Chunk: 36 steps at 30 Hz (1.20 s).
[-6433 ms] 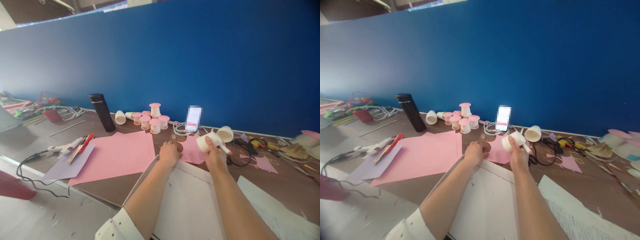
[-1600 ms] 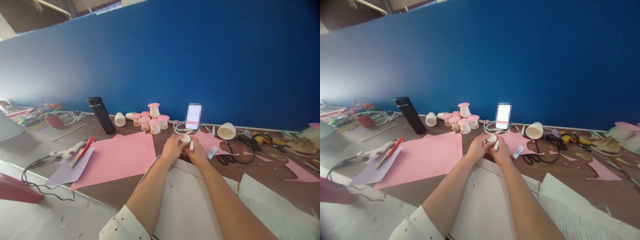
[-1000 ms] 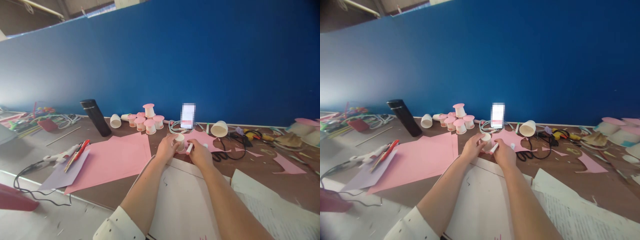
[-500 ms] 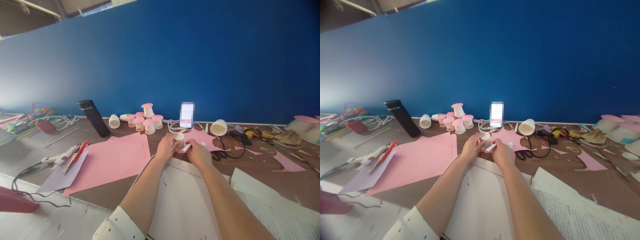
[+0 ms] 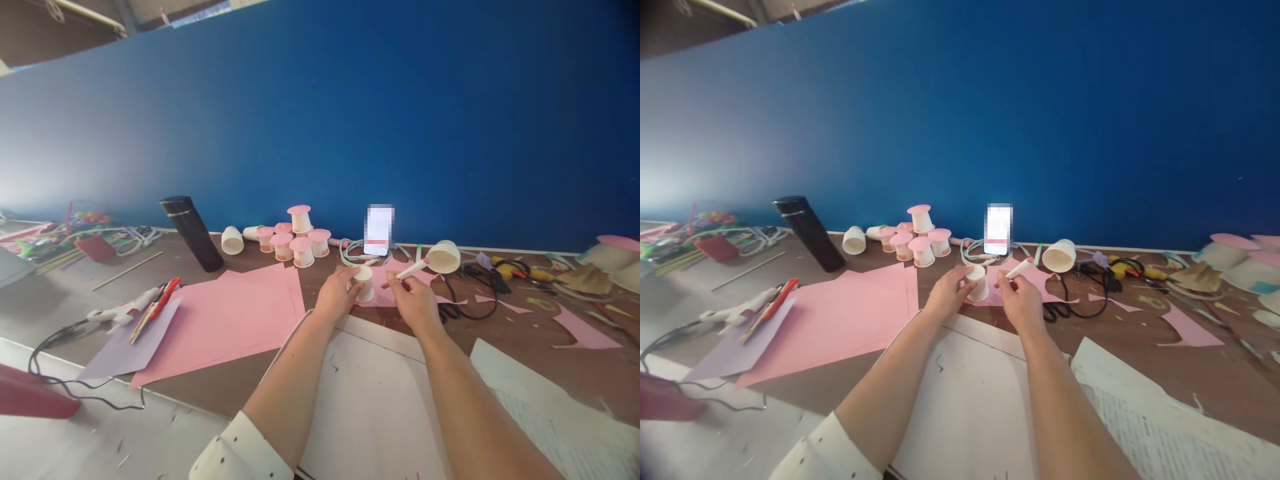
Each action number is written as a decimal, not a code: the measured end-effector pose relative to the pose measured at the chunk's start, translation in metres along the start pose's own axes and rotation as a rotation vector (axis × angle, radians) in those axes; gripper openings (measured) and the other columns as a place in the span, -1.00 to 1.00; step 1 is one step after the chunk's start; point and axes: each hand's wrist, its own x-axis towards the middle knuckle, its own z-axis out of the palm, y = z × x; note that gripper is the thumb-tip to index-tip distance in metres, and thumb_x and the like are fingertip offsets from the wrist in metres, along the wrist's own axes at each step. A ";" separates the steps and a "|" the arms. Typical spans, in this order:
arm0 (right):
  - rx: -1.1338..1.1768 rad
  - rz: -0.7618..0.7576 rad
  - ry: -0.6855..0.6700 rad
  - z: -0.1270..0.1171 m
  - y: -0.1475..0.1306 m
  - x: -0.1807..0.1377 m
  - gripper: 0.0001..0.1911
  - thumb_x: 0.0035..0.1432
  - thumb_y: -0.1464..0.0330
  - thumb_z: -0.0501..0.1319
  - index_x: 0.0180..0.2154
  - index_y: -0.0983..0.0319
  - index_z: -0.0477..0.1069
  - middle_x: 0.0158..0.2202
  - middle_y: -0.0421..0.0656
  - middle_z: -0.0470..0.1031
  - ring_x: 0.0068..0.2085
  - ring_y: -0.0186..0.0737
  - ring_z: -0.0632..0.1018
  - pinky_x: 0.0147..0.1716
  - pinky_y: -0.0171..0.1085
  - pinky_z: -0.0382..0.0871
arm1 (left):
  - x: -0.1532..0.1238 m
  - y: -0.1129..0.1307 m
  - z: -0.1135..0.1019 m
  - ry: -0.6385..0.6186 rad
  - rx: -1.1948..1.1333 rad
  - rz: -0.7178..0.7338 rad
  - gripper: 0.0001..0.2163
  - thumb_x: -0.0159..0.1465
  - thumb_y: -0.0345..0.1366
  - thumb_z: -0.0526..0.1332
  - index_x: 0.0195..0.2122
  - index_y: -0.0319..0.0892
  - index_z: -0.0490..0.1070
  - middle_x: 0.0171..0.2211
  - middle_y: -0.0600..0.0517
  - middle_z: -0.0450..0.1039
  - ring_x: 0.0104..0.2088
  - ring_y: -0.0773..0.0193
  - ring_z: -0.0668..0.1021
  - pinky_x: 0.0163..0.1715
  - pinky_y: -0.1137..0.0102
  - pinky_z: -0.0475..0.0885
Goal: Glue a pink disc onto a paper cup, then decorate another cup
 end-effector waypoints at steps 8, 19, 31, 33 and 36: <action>0.026 -0.005 -0.108 -0.012 -0.009 -0.003 -0.63 0.00 0.11 0.13 -0.39 0.23 0.57 -0.58 -0.18 0.45 -0.46 -0.21 0.45 -0.41 -0.29 0.28 | 0.000 -0.002 -0.005 -0.047 -0.031 -0.011 -0.63 0.25 -0.24 0.14 0.09 -0.04 0.36 0.10 0.01 0.37 0.00 0.18 0.46 0.05 0.31 0.32; 0.034 -0.020 -0.239 -0.005 -0.011 -0.006 -0.64 0.03 0.11 0.12 -0.41 0.24 0.52 -0.60 -0.19 0.45 -0.55 -0.28 0.43 -0.47 -0.31 0.29 | 0.001 -0.003 -0.004 -0.045 -0.013 0.026 -0.62 0.24 -0.28 0.14 0.10 -0.07 0.35 0.11 0.00 0.37 0.04 0.18 0.43 0.06 0.32 0.31; 0.189 0.082 -0.088 0.002 0.012 0.004 -0.54 -0.03 -0.04 0.17 -0.49 0.25 0.45 -0.58 -0.15 0.46 -0.59 -0.28 0.42 -0.59 -0.32 0.27 | 0.000 -0.006 0.001 -0.041 0.035 0.054 -0.60 0.24 -0.23 0.14 0.12 -0.05 0.31 0.12 0.01 0.35 0.07 0.15 0.40 0.08 0.28 0.29; 0.220 0.080 -0.083 0.003 0.016 0.005 -0.53 -0.03 -0.05 0.17 -0.48 0.25 0.44 -0.57 -0.15 0.46 -0.59 -0.29 0.42 -0.62 -0.33 0.26 | 0.000 -0.006 0.001 -0.040 0.042 0.049 -0.60 0.24 -0.23 0.14 0.12 -0.06 0.31 0.12 0.01 0.35 0.07 0.14 0.40 0.07 0.28 0.30; 0.216 0.083 -0.082 0.004 0.018 0.007 -0.53 -0.03 -0.05 0.17 -0.49 0.25 0.44 -0.60 -0.16 0.44 -0.60 -0.29 0.41 -0.64 -0.34 0.25 | 0.000 -0.006 0.000 -0.033 0.047 0.064 -0.60 0.24 -0.23 0.15 0.12 -0.06 0.32 0.10 -0.01 0.37 0.05 0.15 0.41 0.06 0.28 0.30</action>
